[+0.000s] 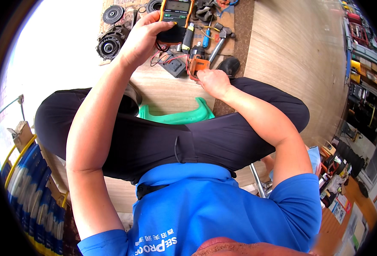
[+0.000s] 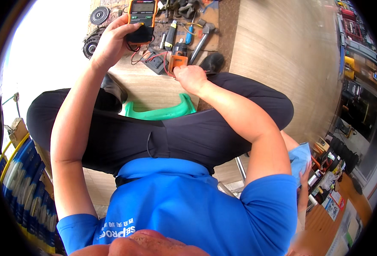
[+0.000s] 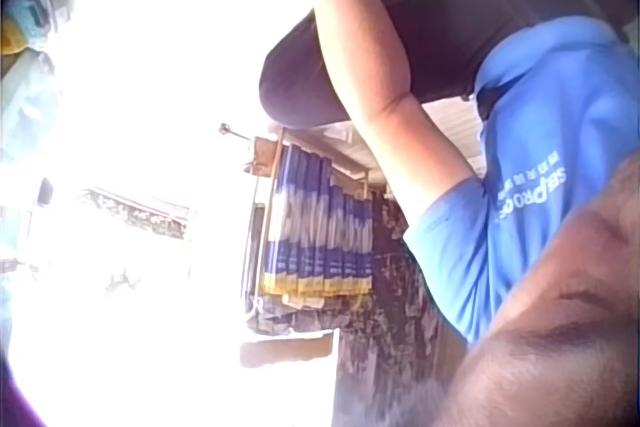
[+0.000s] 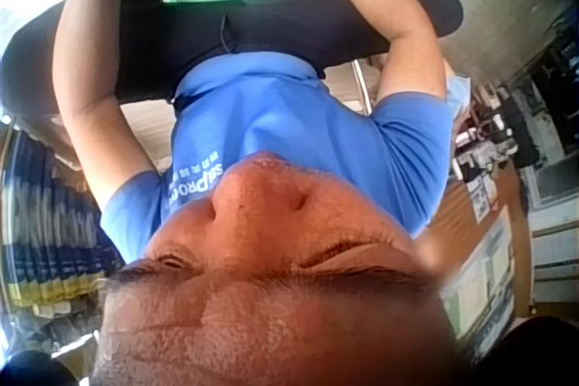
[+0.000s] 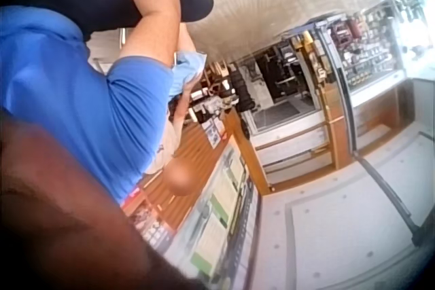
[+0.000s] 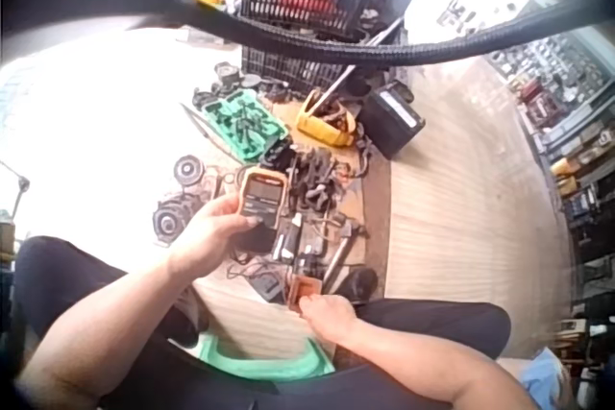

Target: The person uses a cordless impact wrench to disassemble motor parts on the floor and then uses a digital multimeter to test electrical leads on the components.

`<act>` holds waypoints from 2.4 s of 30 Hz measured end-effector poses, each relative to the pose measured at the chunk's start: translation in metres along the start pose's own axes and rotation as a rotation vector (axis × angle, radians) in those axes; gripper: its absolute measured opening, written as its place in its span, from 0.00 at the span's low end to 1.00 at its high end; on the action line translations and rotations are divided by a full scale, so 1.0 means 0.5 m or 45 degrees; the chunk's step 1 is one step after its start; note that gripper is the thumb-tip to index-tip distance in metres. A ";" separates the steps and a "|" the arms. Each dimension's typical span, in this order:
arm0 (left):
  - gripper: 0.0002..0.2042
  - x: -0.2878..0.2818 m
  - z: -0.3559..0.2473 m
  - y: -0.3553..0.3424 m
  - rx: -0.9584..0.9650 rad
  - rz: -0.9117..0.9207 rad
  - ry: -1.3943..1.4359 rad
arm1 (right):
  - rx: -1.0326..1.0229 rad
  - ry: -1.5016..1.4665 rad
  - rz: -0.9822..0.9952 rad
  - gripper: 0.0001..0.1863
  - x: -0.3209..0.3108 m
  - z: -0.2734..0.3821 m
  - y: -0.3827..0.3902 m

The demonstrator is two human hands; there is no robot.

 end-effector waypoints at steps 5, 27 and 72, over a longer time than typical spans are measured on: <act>0.15 0.004 0.007 0.000 -0.043 0.065 0.002 | 0.019 -0.021 0.020 0.08 -0.004 -0.001 -0.001; 0.15 0.009 0.002 0.005 -0.047 0.049 -0.046 | 0.149 -0.180 0.186 0.14 -0.056 -0.028 -0.019; 0.12 0.009 0.011 0.001 -0.056 0.020 -0.006 | 0.091 -0.200 0.240 0.12 -0.019 -0.041 -0.036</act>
Point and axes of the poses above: each hand's wrist, its own y-axis away from the middle knuckle, its own x-axis out of the palm, z = x × y, the point moved 10 cm from there along -y, towards the middle knuckle, and after that the axes turned 15 degrees about x, right-handed, at the moved point
